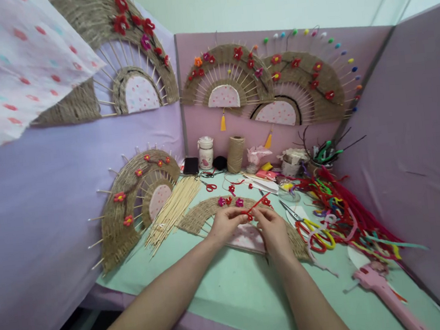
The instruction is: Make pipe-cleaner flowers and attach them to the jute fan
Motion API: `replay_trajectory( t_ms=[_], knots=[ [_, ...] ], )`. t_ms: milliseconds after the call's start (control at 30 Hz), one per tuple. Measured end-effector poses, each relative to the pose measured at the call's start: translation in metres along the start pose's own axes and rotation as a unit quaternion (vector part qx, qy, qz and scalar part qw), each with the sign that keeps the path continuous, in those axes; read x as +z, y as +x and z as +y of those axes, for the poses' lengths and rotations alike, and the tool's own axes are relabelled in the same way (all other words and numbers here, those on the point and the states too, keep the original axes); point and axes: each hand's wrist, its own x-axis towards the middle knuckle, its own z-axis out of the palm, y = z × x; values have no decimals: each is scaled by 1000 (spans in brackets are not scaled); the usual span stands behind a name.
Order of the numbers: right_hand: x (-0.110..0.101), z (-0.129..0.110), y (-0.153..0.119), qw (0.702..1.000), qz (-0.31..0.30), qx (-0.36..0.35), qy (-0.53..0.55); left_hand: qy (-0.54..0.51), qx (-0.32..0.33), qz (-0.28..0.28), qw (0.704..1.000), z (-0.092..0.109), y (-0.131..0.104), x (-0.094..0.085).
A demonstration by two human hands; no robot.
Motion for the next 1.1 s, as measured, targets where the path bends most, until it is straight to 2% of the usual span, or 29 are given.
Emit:
replay_trajectory(
  t_ms=[200, 367, 433, 533, 667, 800, 933, 1000, 1100],
  knots=[
    [2, 13, 3, 995, 41, 53, 76, 40, 12, 13, 999, -6, 0, 2],
    [-1, 11, 3, 993, -19, 81, 85, 31, 23, 8, 999, -8, 0, 2],
    [-1, 9, 2, 995, -19, 70, 75, 3, 6, 0, 1000, -7, 0, 3],
    [-2, 4, 1, 998, -11, 41, 39, -60, -37, 22, 997, -5, 1, 4],
    [-4, -2, -2, 998, -17, -37, -55, -102, -58, 50, 992, -5, 3, 4],
    [-5, 0, -3, 980, -27, -121, -154, -82, -49, 48, 994, -6, 3, 3],
    [-3, 5, -3, 948, 0, -214, -236, -37, -31, 40, 998, -6, 3, 1],
    [-1, 5, -3, 950, -6, -207, -235, -15, -19, 43, 999, -6, 3, 0],
    [-2, 4, -4, 978, -32, -123, -168, -10, -9, 49, 999, -4, 2, -1]
  ],
)
